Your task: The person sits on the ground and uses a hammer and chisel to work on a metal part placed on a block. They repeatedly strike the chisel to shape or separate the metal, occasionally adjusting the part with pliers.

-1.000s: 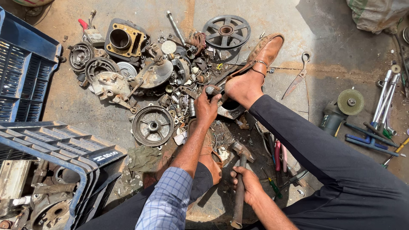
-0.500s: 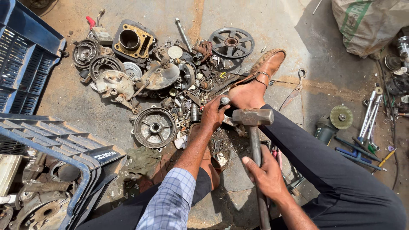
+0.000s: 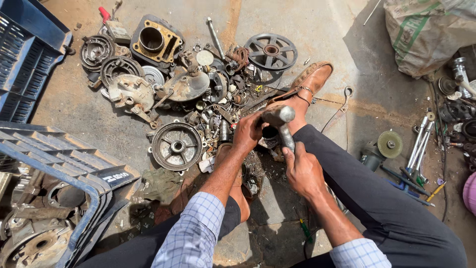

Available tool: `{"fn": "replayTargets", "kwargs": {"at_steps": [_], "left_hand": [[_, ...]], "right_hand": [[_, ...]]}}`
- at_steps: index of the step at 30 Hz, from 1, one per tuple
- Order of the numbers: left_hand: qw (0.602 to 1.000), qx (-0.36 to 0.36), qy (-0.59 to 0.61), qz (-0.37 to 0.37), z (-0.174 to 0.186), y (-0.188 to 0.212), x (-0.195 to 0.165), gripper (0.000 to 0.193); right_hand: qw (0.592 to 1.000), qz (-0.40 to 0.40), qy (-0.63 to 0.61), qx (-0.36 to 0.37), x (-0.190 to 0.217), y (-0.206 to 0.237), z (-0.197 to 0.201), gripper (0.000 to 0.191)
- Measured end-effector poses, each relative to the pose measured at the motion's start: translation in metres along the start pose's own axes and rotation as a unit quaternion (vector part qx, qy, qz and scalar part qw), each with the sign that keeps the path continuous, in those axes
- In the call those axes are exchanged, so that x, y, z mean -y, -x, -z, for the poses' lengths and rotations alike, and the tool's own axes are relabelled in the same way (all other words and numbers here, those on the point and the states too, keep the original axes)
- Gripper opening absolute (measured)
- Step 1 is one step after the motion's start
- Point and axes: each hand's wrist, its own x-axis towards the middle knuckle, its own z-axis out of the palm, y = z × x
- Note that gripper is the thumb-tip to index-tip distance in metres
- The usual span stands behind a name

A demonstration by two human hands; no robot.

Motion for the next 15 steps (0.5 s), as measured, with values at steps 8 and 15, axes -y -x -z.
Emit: {"fn": "replayTargets", "kwargs": {"at_steps": [8,15], "left_hand": [[0.992,-0.064,0.093,0.063,0.016,-0.004,0.006,0.03],[0.985,-0.034,0.135,0.104,0.015,-0.009,0.004,0.026]], "right_hand": [[0.93,-0.1,-0.348,0.059,-0.045,0.054,0.014,0.049],[0.888,-0.166,-0.421,0.081,-0.081,0.077,-0.01,0.047]]}}
